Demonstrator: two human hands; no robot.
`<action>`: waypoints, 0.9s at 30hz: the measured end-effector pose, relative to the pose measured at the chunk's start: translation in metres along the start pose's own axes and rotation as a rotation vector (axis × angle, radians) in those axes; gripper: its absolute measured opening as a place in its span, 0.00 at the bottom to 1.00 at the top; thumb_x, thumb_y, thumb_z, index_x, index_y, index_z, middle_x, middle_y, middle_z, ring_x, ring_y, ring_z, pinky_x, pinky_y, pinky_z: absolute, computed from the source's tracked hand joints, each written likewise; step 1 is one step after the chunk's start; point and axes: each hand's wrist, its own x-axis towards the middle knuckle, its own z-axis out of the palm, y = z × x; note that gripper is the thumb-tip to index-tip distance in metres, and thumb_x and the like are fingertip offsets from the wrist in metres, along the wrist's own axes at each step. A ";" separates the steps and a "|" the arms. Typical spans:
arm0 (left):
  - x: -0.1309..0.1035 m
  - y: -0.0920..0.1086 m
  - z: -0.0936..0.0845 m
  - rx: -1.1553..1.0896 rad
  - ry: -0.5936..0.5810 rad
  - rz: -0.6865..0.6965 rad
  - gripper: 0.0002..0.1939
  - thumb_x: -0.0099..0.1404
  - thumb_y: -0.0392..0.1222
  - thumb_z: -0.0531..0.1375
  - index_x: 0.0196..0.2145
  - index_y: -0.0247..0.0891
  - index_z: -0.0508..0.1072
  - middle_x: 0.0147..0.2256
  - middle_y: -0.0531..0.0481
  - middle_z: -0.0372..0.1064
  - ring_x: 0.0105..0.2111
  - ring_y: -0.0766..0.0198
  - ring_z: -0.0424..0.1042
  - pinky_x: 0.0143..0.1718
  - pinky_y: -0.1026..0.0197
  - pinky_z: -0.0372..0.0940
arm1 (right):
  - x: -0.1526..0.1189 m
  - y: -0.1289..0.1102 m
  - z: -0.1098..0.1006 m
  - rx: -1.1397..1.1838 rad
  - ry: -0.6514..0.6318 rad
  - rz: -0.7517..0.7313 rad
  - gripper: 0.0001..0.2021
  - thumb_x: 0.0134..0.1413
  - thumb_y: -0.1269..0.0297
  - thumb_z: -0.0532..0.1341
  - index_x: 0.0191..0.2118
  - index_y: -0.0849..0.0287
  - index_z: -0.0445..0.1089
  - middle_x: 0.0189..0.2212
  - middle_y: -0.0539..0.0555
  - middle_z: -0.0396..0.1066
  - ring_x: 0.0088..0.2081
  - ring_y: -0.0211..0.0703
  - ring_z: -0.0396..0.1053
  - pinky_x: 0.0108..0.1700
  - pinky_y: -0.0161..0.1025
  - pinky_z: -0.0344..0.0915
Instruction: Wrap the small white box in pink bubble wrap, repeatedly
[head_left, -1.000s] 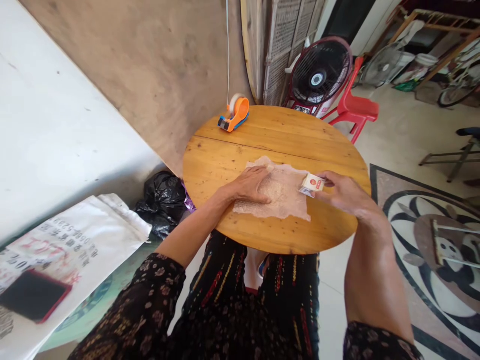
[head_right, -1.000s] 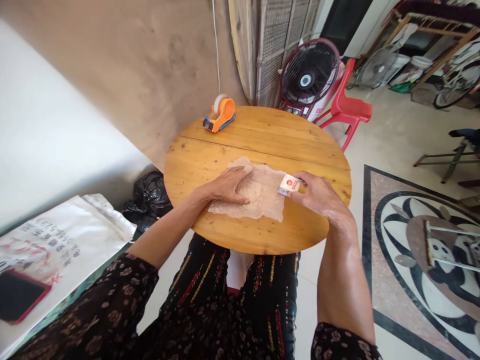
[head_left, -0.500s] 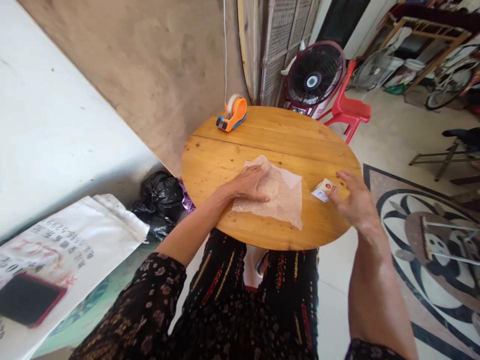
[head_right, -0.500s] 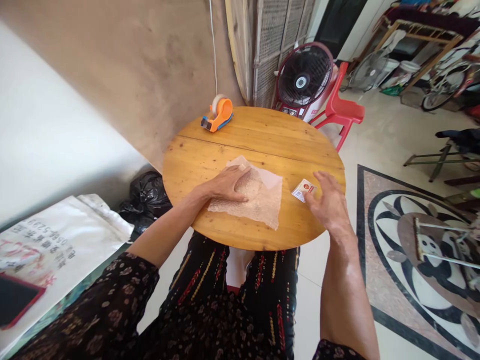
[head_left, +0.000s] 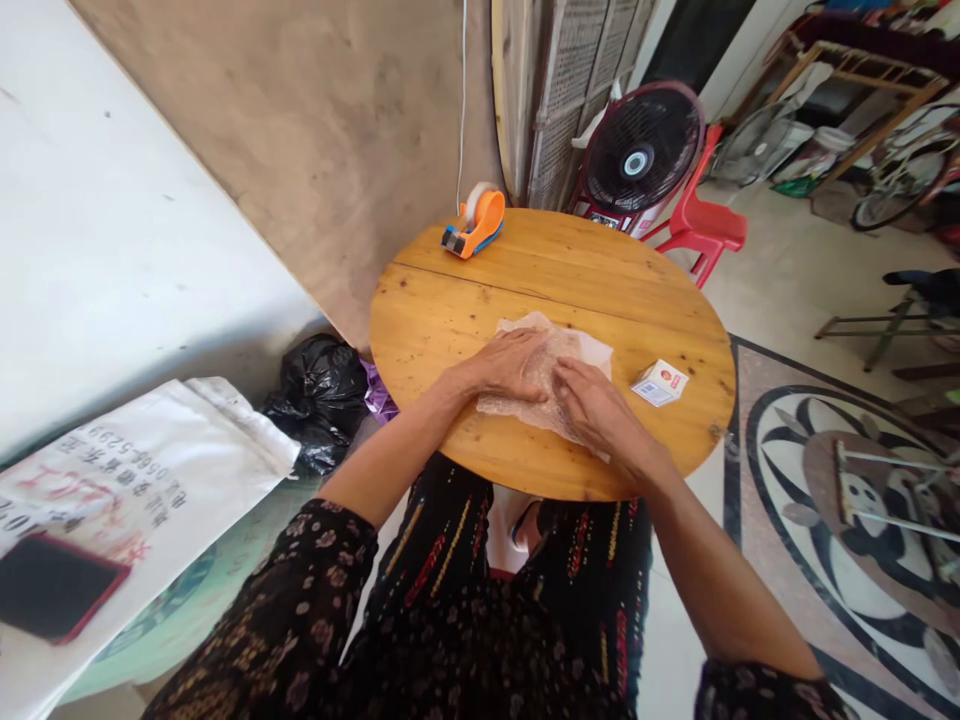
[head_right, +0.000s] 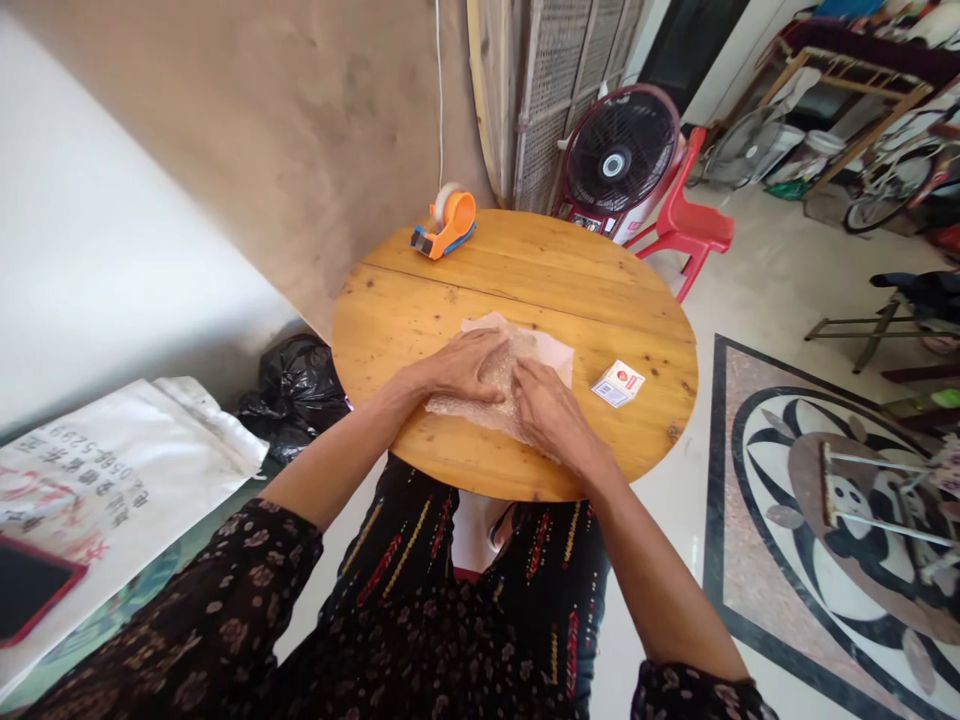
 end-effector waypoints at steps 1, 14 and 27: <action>0.000 -0.001 0.000 -0.007 -0.001 0.001 0.51 0.51 0.60 0.65 0.65 0.30 0.54 0.66 0.30 0.51 0.66 0.38 0.51 0.66 0.41 0.47 | 0.005 0.006 0.001 -0.044 -0.007 0.016 0.21 0.63 0.66 0.50 0.57 0.65 0.68 0.62 0.68 0.63 0.64 0.60 0.61 0.64 0.60 0.58; -0.003 -0.005 -0.007 0.081 -0.025 -0.088 0.54 0.54 0.64 0.63 0.68 0.31 0.50 0.69 0.33 0.46 0.69 0.40 0.44 0.69 0.43 0.40 | 0.040 0.034 0.013 -0.352 0.013 0.132 0.24 0.67 0.61 0.46 0.63 0.67 0.62 0.64 0.66 0.60 0.62 0.61 0.59 0.59 0.57 0.58; -0.002 -0.010 0.000 0.251 0.161 -0.091 0.32 0.65 0.56 0.57 0.60 0.33 0.63 0.64 0.36 0.57 0.65 0.44 0.54 0.66 0.45 0.49 | 0.034 0.036 0.005 -0.408 0.054 0.269 0.23 0.67 0.58 0.47 0.58 0.67 0.65 0.62 0.67 0.63 0.56 0.60 0.61 0.53 0.52 0.55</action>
